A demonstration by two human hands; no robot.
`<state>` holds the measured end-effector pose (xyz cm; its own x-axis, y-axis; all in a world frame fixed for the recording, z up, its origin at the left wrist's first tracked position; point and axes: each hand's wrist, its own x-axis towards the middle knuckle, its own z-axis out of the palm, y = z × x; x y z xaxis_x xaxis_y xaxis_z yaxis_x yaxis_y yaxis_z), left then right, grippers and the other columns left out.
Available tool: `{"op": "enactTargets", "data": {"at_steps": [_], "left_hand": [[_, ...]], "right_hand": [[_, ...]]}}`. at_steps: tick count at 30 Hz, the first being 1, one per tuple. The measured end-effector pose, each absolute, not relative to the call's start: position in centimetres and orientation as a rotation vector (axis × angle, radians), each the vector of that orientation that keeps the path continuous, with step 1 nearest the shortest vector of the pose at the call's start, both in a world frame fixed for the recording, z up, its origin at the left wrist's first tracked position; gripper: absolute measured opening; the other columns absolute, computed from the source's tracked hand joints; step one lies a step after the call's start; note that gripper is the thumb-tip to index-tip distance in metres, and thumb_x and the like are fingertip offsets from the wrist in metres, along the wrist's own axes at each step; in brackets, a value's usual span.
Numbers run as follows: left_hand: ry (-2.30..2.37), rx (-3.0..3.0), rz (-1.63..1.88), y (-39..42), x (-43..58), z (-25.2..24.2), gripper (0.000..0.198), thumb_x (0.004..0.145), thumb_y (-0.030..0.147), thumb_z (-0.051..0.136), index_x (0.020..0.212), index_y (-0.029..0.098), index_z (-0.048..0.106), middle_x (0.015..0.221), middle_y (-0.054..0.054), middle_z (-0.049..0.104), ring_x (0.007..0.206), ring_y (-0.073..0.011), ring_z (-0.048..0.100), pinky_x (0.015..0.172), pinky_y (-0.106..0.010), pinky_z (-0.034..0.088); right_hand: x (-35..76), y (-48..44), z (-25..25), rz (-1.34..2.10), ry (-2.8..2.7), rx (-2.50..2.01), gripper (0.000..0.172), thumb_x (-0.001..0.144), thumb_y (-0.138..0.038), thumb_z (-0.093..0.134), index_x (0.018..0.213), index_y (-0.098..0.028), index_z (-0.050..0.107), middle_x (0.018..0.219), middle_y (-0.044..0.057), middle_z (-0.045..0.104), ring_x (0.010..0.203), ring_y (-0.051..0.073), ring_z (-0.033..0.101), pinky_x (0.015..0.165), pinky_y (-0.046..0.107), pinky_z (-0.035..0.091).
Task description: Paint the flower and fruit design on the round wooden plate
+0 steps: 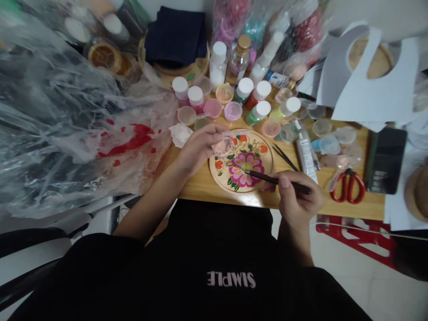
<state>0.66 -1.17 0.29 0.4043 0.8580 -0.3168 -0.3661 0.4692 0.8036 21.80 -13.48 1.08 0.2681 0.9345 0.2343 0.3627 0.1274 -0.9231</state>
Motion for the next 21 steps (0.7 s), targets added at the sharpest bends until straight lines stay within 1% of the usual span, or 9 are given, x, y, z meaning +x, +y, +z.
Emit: {"op": "enactTargets", "data": {"at_steps": [3, 6, 11, 16, 21], "left_hand": [[0.796, 0.705, 0.856, -1.16, 0.65, 0.35, 0.024, 0.071, 0.034, 0.081, 0.080, 0.017, 0.066, 0.078, -0.001, 0.070, 0.071, -0.0132, 0.064, 0.067, -0.027, 0.048], [0.788, 0.709, 0.838, -1.13, 0.66, 0.44, 0.025, 0.071, 0.034, 0.081, 0.080, 0.016, 0.066, 0.079, -0.002, 0.070, 0.071, -0.0134, 0.064, 0.067, -0.028, 0.049], [0.773, 0.687, 0.856, -1.11, 0.75, 0.53, 0.030, 0.062, 0.036, 0.086, 0.078, 0.017, 0.068, 0.077, 0.000, 0.070, 0.071, -0.0122, 0.062, 0.067, -0.026, 0.048], [0.811, 0.719, 0.850, -1.08, 0.71, 0.38, 0.026, 0.068, 0.036, 0.081, 0.078, 0.017, 0.066, 0.078, -0.001, 0.068, 0.072, -0.0127, 0.062, 0.069, -0.027, 0.048], [0.795, 0.742, 0.838, -1.10, 0.61, 0.32, 0.027, 0.069, 0.038, 0.080, 0.080, 0.016, 0.068, 0.077, -0.002, 0.067, 0.071, -0.0134, 0.061, 0.070, -0.029, 0.047]], "right_hand": [[22.08, -13.56, 1.04, 0.638, -1.270, -1.423, 0.008, 0.094, -0.024, 0.070, 0.087, -0.025, 0.075, 0.075, -0.001, 0.077, 0.057, 0.015, 0.070, 0.051, 0.030, 0.054], [22.21, -13.62, 1.10, 0.617, -1.281, -1.419, 0.009, 0.094, -0.024, 0.070, 0.086, -0.024, 0.075, 0.071, -0.001, 0.075, 0.056, 0.014, 0.069, 0.052, 0.029, 0.055], [21.97, -13.55, 1.30, 0.608, -1.285, -1.430, 0.009, 0.094, -0.026, 0.070, 0.086, -0.024, 0.074, 0.072, -0.001, 0.075, 0.056, 0.014, 0.070, 0.051, 0.029, 0.055], [22.15, -13.52, 1.19, 0.605, -1.302, -1.421, 0.010, 0.093, -0.025, 0.070, 0.084, -0.023, 0.074, 0.070, -0.001, 0.075, 0.056, 0.014, 0.070, 0.052, 0.028, 0.055], [22.23, -13.65, 1.29, 0.606, -1.300, -1.457, 0.012, 0.093, -0.029, 0.070, 0.083, -0.022, 0.072, 0.073, 0.001, 0.077, 0.056, 0.015, 0.071, 0.051, 0.029, 0.056]]}}
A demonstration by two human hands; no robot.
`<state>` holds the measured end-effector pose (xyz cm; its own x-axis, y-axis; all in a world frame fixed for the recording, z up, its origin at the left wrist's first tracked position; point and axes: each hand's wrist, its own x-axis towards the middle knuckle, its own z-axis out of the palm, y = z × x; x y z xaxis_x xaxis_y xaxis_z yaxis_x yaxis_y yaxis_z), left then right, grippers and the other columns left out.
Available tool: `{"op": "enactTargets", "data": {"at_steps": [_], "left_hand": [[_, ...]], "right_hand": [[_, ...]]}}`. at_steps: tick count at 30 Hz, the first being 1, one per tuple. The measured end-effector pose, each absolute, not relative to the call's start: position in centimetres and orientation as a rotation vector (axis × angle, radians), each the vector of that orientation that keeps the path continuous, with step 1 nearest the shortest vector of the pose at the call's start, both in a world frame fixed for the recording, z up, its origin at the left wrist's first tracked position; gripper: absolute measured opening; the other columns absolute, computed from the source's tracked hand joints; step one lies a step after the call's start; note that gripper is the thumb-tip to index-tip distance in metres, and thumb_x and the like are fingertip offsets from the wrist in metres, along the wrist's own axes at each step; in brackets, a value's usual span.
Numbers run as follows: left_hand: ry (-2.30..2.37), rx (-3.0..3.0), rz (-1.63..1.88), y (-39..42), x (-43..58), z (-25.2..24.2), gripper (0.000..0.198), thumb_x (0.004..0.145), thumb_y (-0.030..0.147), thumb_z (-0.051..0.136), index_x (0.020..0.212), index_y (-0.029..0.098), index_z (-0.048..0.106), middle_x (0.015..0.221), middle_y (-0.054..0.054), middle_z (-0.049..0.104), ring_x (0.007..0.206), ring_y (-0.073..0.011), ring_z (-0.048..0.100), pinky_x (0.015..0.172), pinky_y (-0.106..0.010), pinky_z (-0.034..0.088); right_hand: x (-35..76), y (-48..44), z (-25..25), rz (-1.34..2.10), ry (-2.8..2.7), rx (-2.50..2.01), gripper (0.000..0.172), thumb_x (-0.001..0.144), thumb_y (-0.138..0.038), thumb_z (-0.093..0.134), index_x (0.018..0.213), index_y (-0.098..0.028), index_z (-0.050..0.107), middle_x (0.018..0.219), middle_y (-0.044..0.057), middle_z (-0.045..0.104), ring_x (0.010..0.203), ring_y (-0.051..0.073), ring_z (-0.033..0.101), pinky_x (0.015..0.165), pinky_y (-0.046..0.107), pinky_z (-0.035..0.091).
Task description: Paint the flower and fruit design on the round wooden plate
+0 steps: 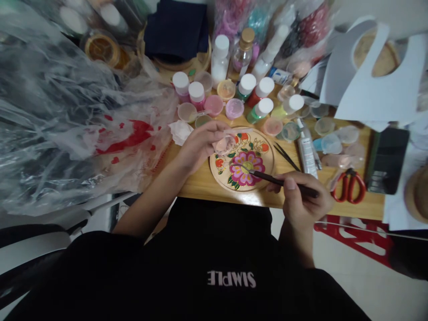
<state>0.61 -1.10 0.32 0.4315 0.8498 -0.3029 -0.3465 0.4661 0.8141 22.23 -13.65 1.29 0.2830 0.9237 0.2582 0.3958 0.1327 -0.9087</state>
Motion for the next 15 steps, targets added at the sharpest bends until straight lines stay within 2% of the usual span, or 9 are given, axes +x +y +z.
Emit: {"op": "enactTargets", "data": {"at_steps": [4, 10, 15], "left_hand": [[0.846, 0.741, 0.832, -1.2, 0.6, 0.4, 0.023, 0.077, 0.037, 0.076, 0.081, 0.017, 0.065, 0.081, -0.001, 0.066, 0.075, -0.0148, 0.063, 0.074, -0.031, 0.048], [0.817, 0.693, 0.832, -1.1, 0.5, 0.2, 0.024, 0.067, 0.034, 0.083, 0.078, 0.018, 0.069, 0.078, -0.001, 0.070, 0.070, -0.0140, 0.060, 0.065, -0.028, 0.046], [0.753, 0.689, 0.838, -1.0, 0.5, 0.0, 0.025, 0.066, 0.036, 0.083, 0.079, 0.018, 0.070, 0.076, -0.002, 0.072, 0.072, -0.0159, 0.063, 0.067, -0.029, 0.047]], "right_hand": [[22.2, -13.6, 1.3, 0.597, -1.336, -1.460, 0.013, 0.093, -0.028, 0.069, 0.083, -0.023, 0.072, 0.074, 0.000, 0.077, 0.056, 0.015, 0.071, 0.051, 0.029, 0.055], [22.4, -13.6, 1.6, 0.592, -1.403, -1.425, 0.012, 0.094, -0.022, 0.066, 0.085, -0.024, 0.073, 0.071, -0.001, 0.075, 0.056, 0.013, 0.069, 0.049, 0.027, 0.052], [22.0, -13.0, 2.5, 0.559, -1.484, -1.386, 0.012, 0.092, -0.018, 0.067, 0.087, -0.025, 0.074, 0.071, -0.001, 0.075, 0.054, 0.013, 0.068, 0.048, 0.026, 0.052]]}}
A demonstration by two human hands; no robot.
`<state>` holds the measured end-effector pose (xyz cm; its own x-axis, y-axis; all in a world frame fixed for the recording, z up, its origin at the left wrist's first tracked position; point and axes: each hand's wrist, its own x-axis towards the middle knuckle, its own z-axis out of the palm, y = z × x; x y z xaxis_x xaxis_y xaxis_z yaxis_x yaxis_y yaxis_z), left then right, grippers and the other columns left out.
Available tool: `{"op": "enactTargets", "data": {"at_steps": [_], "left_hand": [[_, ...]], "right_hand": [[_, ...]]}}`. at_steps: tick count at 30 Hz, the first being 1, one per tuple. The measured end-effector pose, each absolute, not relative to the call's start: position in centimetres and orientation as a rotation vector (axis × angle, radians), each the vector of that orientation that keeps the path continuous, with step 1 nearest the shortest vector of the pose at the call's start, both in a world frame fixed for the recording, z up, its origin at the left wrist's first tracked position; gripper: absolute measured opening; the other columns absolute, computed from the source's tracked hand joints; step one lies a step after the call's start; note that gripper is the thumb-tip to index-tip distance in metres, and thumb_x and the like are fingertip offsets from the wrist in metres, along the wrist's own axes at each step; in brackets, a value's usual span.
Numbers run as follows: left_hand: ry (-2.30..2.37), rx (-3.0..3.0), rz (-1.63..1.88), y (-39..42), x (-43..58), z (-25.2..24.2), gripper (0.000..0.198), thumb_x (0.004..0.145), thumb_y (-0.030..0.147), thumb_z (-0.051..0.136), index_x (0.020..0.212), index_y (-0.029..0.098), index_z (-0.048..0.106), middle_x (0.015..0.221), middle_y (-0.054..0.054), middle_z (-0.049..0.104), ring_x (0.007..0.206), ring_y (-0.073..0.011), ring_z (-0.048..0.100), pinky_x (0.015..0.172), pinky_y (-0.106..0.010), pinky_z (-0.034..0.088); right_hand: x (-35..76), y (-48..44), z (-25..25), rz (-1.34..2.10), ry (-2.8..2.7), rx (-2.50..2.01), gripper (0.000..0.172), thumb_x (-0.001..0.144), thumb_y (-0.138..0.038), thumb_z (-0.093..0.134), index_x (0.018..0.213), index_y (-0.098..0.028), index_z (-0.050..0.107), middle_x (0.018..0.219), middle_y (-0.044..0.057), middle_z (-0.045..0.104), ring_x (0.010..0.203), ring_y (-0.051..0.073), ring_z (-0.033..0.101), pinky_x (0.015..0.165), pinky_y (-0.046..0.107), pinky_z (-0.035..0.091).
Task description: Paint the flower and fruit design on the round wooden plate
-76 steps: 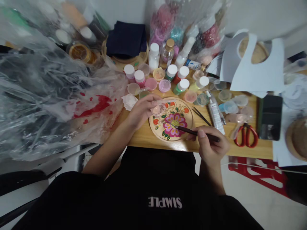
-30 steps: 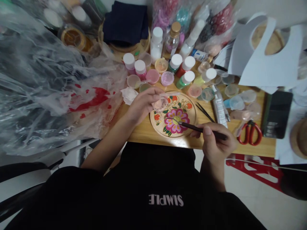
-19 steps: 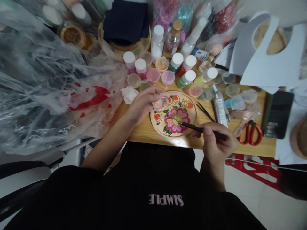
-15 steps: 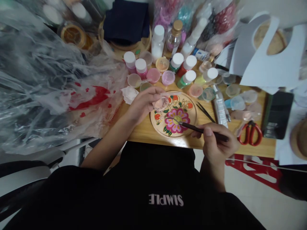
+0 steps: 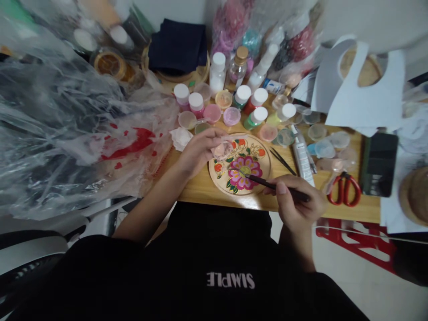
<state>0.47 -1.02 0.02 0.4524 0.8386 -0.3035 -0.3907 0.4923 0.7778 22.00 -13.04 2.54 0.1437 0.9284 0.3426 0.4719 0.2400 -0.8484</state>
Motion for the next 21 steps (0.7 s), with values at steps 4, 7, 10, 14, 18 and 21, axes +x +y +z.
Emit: {"op": "enactTargets", "data": {"at_steps": [4, 7, 10, 14, 18, 21], "left_hand": [[0.765, 0.696, 0.843, -1.1, 0.4, -0.1, 0.028, 0.065, 0.039, 0.083, 0.081, 0.018, 0.071, 0.079, -0.002, 0.072, 0.071, -0.0149, 0.062, 0.068, -0.029, 0.047], [0.775, 0.719, 0.832, -1.0, 0.4, -0.2, 0.028, 0.068, 0.038, 0.081, 0.082, 0.019, 0.067, 0.077, -0.001, 0.069, 0.075, -0.0163, 0.064, 0.070, -0.030, 0.048], [0.791, 0.724, 0.834, -1.0, 0.4, 0.0, 0.027, 0.068, 0.037, 0.079, 0.083, 0.018, 0.066, 0.075, 0.000, 0.068, 0.073, -0.0151, 0.064, 0.068, -0.027, 0.048], [0.821, 0.715, 0.838, -1.0, 0.5, 0.3, 0.021, 0.065, 0.033, 0.078, 0.077, 0.017, 0.069, 0.071, 0.000, 0.068, 0.064, -0.0115, 0.058, 0.063, -0.025, 0.047], [0.814, 0.689, 0.885, -1.0, 0.5, 0.4, 0.019, 0.064, 0.029, 0.077, 0.077, 0.018, 0.068, 0.076, -0.001, 0.070, 0.068, -0.0138, 0.062, 0.064, -0.026, 0.047], [0.762, 0.729, 0.916, -1.1, 0.2, 1.2, 0.013, 0.068, 0.025, 0.074, 0.077, 0.017, 0.069, 0.077, -0.003, 0.070, 0.068, -0.0152, 0.062, 0.067, -0.029, 0.049]], "right_hand": [[21.4, -11.9, 3.5, 0.531, -1.562, -1.342, 0.010, 0.091, -0.019, 0.067, 0.086, -0.025, 0.073, 0.073, -0.001, 0.076, 0.056, 0.013, 0.068, 0.049, 0.025, 0.052], [21.4, -11.1, 3.9, 0.594, -1.578, -1.339, 0.008, 0.089, -0.019, 0.070, 0.084, -0.024, 0.073, 0.068, -0.003, 0.073, 0.054, 0.011, 0.065, 0.048, 0.023, 0.049], [22.3, -10.3, 3.7, 0.678, -1.452, -1.335, 0.010, 0.090, -0.025, 0.072, 0.081, -0.022, 0.074, 0.068, -0.002, 0.073, 0.055, 0.012, 0.066, 0.050, 0.024, 0.051], [24.0, -9.5, 2.2, 0.684, -0.975, -1.256, 0.026, 0.085, -0.043, 0.079, 0.072, -0.021, 0.073, 0.056, -0.004, 0.063, 0.043, 0.011, 0.055, 0.045, 0.026, 0.046], [24.6, -9.4, 0.2, 0.816, -0.723, -1.236, 0.036, 0.076, -0.054, 0.083, 0.068, -0.022, 0.069, 0.047, -0.007, 0.056, 0.042, 0.011, 0.051, 0.054, 0.030, 0.053], [24.2, -9.7, -0.9, 0.816, -0.687, -1.190, 0.036, 0.078, -0.056, 0.082, 0.074, -0.023, 0.070, 0.056, -0.005, 0.061, 0.054, 0.014, 0.059, 0.063, 0.031, 0.054]]}}
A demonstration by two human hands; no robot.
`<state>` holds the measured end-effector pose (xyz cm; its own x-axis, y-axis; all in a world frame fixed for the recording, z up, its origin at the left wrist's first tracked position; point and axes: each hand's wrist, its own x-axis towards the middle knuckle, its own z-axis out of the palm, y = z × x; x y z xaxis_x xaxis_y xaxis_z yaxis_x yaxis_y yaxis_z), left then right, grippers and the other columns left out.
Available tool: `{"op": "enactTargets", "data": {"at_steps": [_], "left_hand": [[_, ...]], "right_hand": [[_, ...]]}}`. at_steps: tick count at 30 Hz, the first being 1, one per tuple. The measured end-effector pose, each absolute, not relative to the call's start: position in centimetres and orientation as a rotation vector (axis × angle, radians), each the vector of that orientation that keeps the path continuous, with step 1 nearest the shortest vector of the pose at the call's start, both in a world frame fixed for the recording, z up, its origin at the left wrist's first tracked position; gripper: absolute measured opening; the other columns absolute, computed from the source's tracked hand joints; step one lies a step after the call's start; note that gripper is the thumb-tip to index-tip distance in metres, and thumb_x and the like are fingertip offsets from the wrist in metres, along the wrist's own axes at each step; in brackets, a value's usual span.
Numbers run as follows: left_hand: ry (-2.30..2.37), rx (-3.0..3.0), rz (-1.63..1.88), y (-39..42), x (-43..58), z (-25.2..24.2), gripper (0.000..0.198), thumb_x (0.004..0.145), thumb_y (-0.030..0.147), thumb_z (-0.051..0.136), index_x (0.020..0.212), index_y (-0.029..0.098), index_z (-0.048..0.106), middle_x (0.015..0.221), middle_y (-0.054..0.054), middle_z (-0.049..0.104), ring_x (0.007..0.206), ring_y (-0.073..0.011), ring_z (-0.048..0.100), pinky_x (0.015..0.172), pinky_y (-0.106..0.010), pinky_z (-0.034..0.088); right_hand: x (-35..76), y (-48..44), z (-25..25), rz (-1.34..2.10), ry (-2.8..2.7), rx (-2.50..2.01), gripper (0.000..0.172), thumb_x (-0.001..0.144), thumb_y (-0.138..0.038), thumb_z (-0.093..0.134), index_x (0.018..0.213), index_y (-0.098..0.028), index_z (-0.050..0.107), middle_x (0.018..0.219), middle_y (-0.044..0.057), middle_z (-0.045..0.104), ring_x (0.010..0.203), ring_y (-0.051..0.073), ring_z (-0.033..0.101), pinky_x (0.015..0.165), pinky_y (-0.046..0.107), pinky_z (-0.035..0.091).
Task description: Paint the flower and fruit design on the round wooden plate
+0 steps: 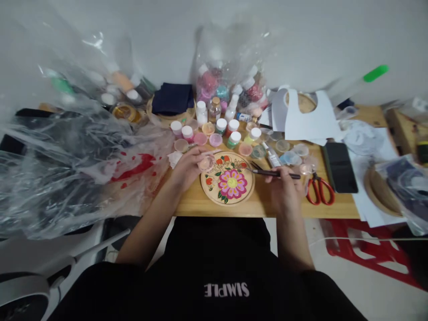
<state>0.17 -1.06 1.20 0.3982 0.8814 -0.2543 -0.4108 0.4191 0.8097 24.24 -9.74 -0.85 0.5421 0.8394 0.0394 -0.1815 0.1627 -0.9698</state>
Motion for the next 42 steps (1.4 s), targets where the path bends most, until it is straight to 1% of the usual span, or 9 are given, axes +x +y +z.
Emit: {"op": "enactTargets", "data": {"at_steps": [5, 8, 16, 19, 23, 30, 33, 37, 42], "left_hand": [[0.888, 0.684, 1.041, -2.3, -1.2, 3.7, 0.009, 0.073, 0.012, 0.069, 0.077, 0.016, 0.075, 0.079, -0.004, 0.073, 0.074, -0.0152, 0.065, 0.069, -0.026, 0.052], [1.018, 0.561, 1.101, -4.0, -1.9, 4.5, 0.015, 0.078, 0.009, 0.065, 0.066, 0.017, 0.070, 0.071, -0.003, 0.070, 0.069, -0.0133, 0.063, 0.064, -0.023, 0.053], [1.042, 0.361, 1.234, -8.8, -0.4, 3.6, 0.018, 0.081, 0.018, 0.062, 0.063, 0.016, 0.063, 0.059, -0.002, 0.062, 0.053, -0.0106, 0.056, 0.054, -0.023, 0.050], [1.024, 0.331, 1.334, -9.3, 0.5, 2.9, 0.016, 0.078, 0.020, 0.062, 0.062, 0.017, 0.060, 0.061, 0.000, 0.062, 0.057, -0.0112, 0.060, 0.050, -0.021, 0.045], [0.990, 0.311, 1.401, -9.2, 1.6, 2.6, 0.016, 0.075, 0.020, 0.060, 0.059, 0.017, 0.058, 0.057, 0.000, 0.060, 0.055, -0.0095, 0.057, 0.051, -0.020, 0.045], [1.009, 0.240, 1.493, -8.9, 3.1, 2.7, 0.016, 0.076, 0.016, 0.051, 0.060, 0.017, 0.056, 0.054, 0.000, 0.059, 0.052, -0.0094, 0.054, 0.050, -0.021, 0.041], [0.981, 0.258, 1.509, -8.4, 3.5, 2.2, 0.018, 0.079, 0.017, 0.052, 0.061, 0.017, 0.055, 0.054, 0.001, 0.058, 0.050, -0.0082, 0.053, 0.050, -0.021, 0.038], [0.944, 0.294, 1.506, -7.4, 3.6, 2.0, 0.019, 0.077, 0.021, 0.062, 0.061, 0.018, 0.051, 0.053, 0.005, 0.054, 0.047, -0.0060, 0.050, 0.049, -0.020, 0.036], [0.929, 0.284, 1.458, -5.9, 3.6, 2.6, 0.018, 0.075, 0.015, 0.059, 0.059, 0.018, 0.051, 0.051, 0.005, 0.055, 0.046, -0.0064, 0.051, 0.051, -0.019, 0.039]], "right_hand": [[24.5, -9.6, -1.3, 0.909, -0.743, -1.106, 0.042, 0.077, -0.065, 0.080, 0.080, -0.024, 0.069, 0.062, -0.005, 0.061, 0.062, 0.014, 0.060, 0.073, 0.033, 0.054], [24.9, -9.1, -1.0, 0.984, -0.765, -1.077, 0.045, 0.071, -0.066, 0.084, 0.079, -0.025, 0.070, 0.063, -0.004, 0.063, 0.066, 0.015, 0.061, 0.074, 0.033, 0.053], [24.3, -8.7, -0.6, 1.102, -0.792, -1.017, 0.046, 0.066, -0.066, 0.087, 0.078, -0.025, 0.070, 0.065, -0.004, 0.064, 0.063, 0.013, 0.058, 0.074, 0.032, 0.052], [24.0, -8.3, -0.5, 1.105, -0.806, -1.007, 0.045, 0.066, -0.065, 0.087, 0.078, -0.024, 0.070, 0.065, -0.004, 0.064, 0.063, 0.012, 0.059, 0.073, 0.030, 0.052], [23.1, -7.4, -0.4, 1.104, -0.823, -0.970, 0.046, 0.066, -0.065, 0.087, 0.077, -0.025, 0.066, 0.077, -0.003, 0.070, 0.065, 0.012, 0.060, 0.075, 0.030, 0.054], [21.9, -7.1, -0.4, 1.076, -0.823, -0.970, 0.045, 0.070, -0.066, 0.083, 0.080, -0.025, 0.066, 0.071, -0.004, 0.065, 0.070, 0.014, 0.062, 0.084, 0.032, 0.055], [22.1, -7.7, -0.2, 1.051, -0.797, -0.993, 0.050, 0.067, -0.071, 0.082, 0.080, -0.026, 0.066, 0.072, -0.003, 0.066, 0.071, 0.014, 0.061, 0.082, 0.032, 0.056], [22.4, -9.2, -0.1, 1.005, -0.774, -1.029, 0.053, 0.065, -0.074, 0.081, 0.080, -0.025, 0.066, 0.075, -0.002, 0.067, 0.072, 0.014, 0.061, 0.078, 0.031, 0.056], [22.4, -12.1, -0.4, 0.942, -0.746, -1.092, 0.054, 0.068, -0.076, 0.079, 0.082, -0.025, 0.067, 0.073, -0.002, 0.065, 0.075, 0.015, 0.062, 0.076, 0.031, 0.056]]}}
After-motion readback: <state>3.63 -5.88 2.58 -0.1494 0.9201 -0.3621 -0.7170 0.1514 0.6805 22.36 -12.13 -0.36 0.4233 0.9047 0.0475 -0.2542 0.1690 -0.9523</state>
